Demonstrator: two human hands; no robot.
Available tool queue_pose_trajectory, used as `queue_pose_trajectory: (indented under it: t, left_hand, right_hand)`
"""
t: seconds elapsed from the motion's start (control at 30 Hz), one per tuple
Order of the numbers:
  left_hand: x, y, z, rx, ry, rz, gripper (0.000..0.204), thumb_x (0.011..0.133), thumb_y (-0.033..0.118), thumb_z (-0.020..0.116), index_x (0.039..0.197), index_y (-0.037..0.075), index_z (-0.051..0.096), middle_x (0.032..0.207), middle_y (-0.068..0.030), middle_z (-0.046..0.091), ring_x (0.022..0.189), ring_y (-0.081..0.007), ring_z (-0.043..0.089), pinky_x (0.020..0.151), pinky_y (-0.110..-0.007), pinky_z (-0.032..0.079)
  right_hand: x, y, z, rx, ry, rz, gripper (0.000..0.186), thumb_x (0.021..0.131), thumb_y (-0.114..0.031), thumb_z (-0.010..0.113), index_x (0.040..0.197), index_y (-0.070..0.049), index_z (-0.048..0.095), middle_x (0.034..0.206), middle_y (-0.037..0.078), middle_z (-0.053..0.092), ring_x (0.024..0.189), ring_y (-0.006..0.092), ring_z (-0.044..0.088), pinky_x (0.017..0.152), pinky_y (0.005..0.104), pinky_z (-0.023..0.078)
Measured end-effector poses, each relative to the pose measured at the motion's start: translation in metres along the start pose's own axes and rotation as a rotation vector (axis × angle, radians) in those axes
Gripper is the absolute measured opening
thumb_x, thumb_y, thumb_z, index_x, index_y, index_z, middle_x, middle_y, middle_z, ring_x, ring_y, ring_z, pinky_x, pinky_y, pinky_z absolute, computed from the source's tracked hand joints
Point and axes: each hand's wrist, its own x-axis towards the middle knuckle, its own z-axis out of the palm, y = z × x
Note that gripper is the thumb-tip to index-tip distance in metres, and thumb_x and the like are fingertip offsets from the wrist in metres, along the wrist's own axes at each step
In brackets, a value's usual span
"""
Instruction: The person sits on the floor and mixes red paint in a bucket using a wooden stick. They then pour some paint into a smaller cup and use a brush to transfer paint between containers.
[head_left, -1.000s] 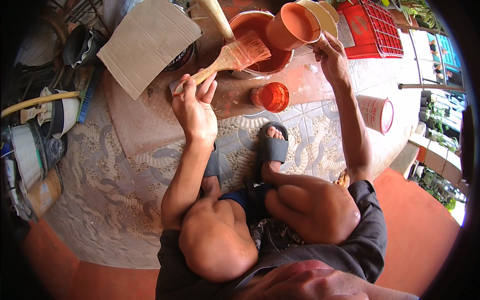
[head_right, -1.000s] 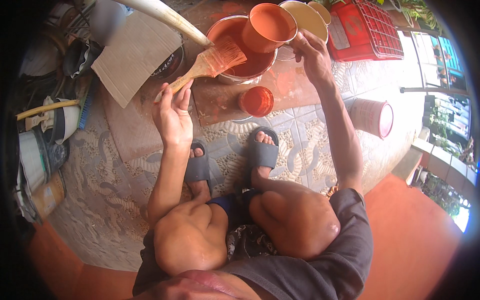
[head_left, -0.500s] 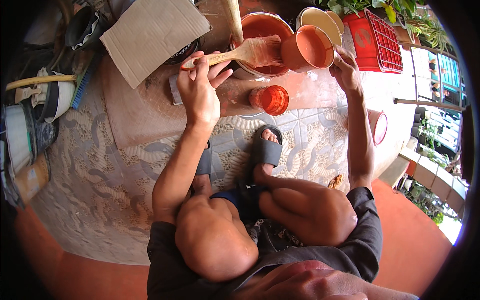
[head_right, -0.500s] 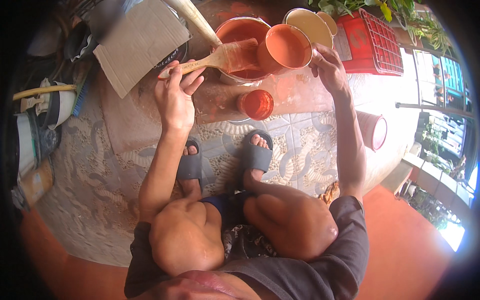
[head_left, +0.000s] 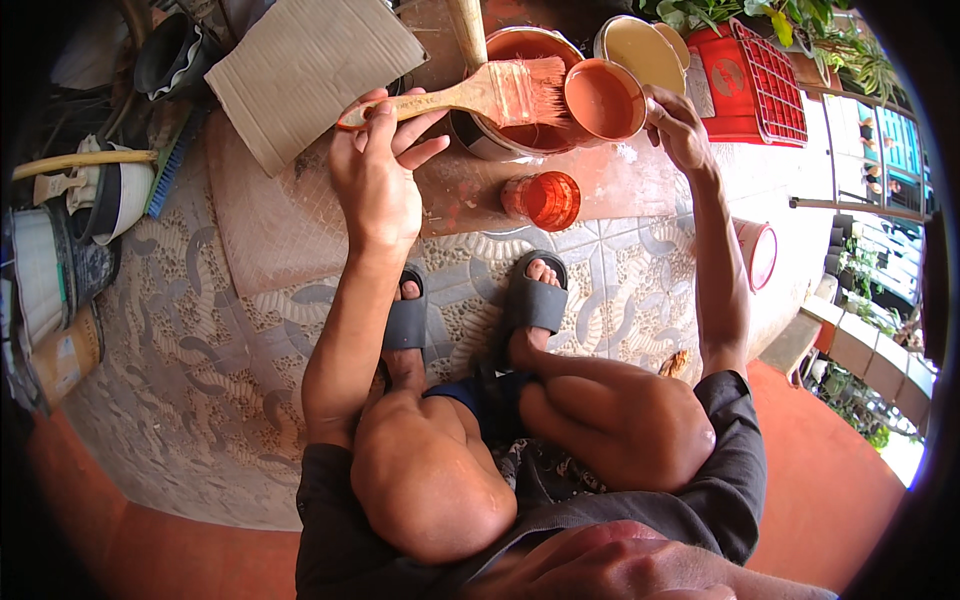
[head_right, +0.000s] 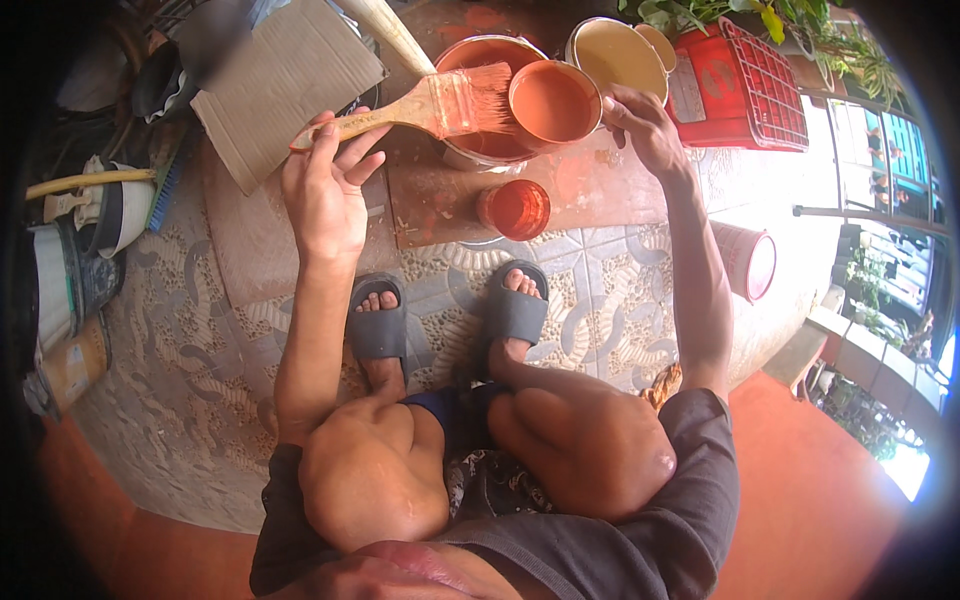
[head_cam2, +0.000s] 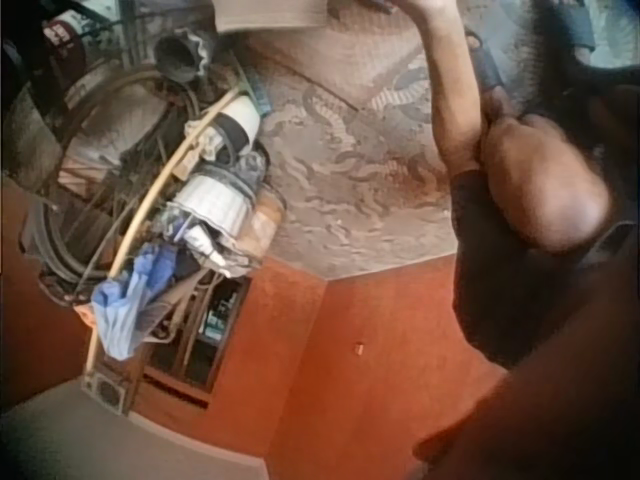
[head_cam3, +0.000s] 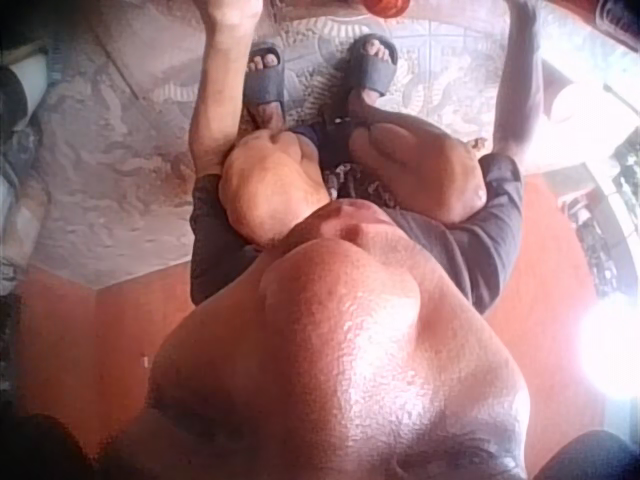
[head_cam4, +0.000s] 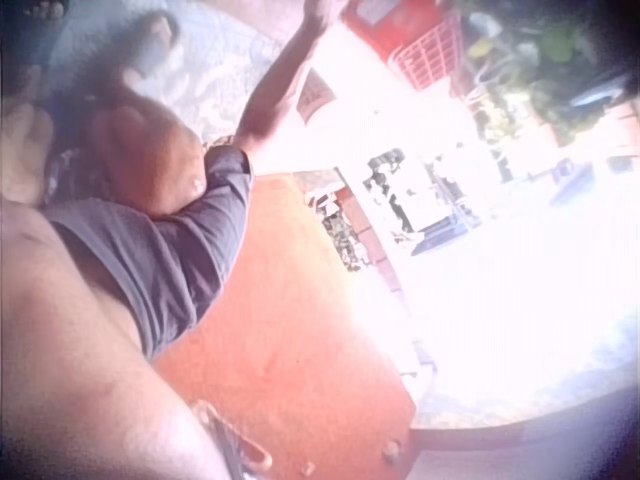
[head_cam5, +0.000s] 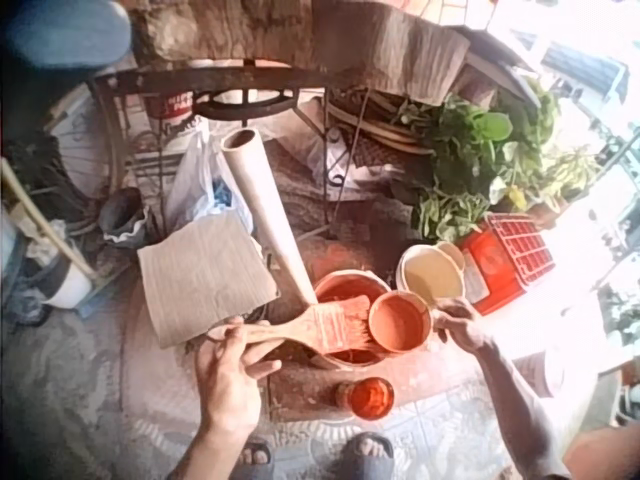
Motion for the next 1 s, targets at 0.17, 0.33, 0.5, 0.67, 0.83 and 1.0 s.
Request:
queue_pose_trajectory:
  t: [0.17,0.33,0.5,0.67,0.83,1.0]
  left_hand:
    - [0.000,0.007,-0.005,-0.043,-0.001,0.014,0.031,0.100,0.009,0.051,0.125,-0.008,0.044,0.117,-0.0277,0.061,0.099,-0.0387,0.070,0.068,-0.034,0.065]
    - [0.000,0.003,-0.018,-0.059,0.040,-0.020,0.027,0.101,0.010,0.051,0.123,-0.006,0.047,0.118,-0.0251,0.062,0.102,-0.0383,0.069,0.071,-0.035,0.065]
    - [-0.004,-0.016,-0.025,-0.080,0.083,-0.085,0.024,0.102,0.010,0.050,0.122,-0.003,0.048,0.120,-0.0241,0.061,0.103,-0.0383,0.069,0.076,-0.035,0.064]
    - [-0.007,-0.032,-0.025,-0.075,0.096,-0.107,0.020,0.101,0.008,0.052,0.118,-0.002,0.051,0.122,-0.0260,0.060,0.109,-0.0411,0.067,0.079,-0.033,0.064]
    - [-0.004,-0.039,-0.022,-0.025,0.093,-0.087,0.020,0.102,0.009,0.051,0.118,-0.002,0.049,0.124,-0.0265,0.060,0.110,-0.0418,0.066,0.081,-0.034,0.063]
    - [-0.003,-0.046,-0.021,-0.014,0.079,-0.097,0.019,0.102,0.010,0.051,0.117,-0.002,0.049,0.122,-0.0260,0.060,0.112,-0.0422,0.065,0.081,-0.033,0.063]
  right_hand:
    - [0.004,-0.002,-0.002,0.003,-0.016,0.016,0.037,0.102,-0.034,0.052,0.080,-0.006,0.059,0.070,-0.002,0.045,0.063,0.0090,0.045,0.055,0.0246,0.036]
    - [0.003,0.002,0.002,0.168,0.031,-0.001,0.034,0.103,-0.033,0.053,0.083,-0.006,0.060,0.073,-0.003,0.047,0.064,0.0081,0.044,0.056,0.0235,0.035]
    - [-0.009,-0.001,-0.001,0.327,0.090,-0.013,0.031,0.104,-0.030,0.051,0.094,-0.004,0.064,0.076,-0.003,0.050,0.065,0.0067,0.043,0.056,0.0220,0.035]
    - [-0.031,-0.003,-0.010,0.370,0.212,0.015,0.030,0.103,-0.028,0.053,0.107,-0.002,0.065,0.075,-0.005,0.051,0.065,0.0047,0.042,0.056,0.0211,0.033]
    - [-0.063,-0.010,-0.017,0.220,0.255,-0.025,0.034,0.103,-0.032,0.053,0.112,-0.001,0.066,0.076,-0.006,0.050,0.066,0.0043,0.042,0.056,0.0211,0.034]
    - [-0.098,-0.016,-0.019,-0.016,0.163,0.106,0.040,0.100,-0.042,0.054,0.093,-0.004,0.063,0.075,-0.002,0.049,0.066,0.0068,0.046,0.055,0.0229,0.036]
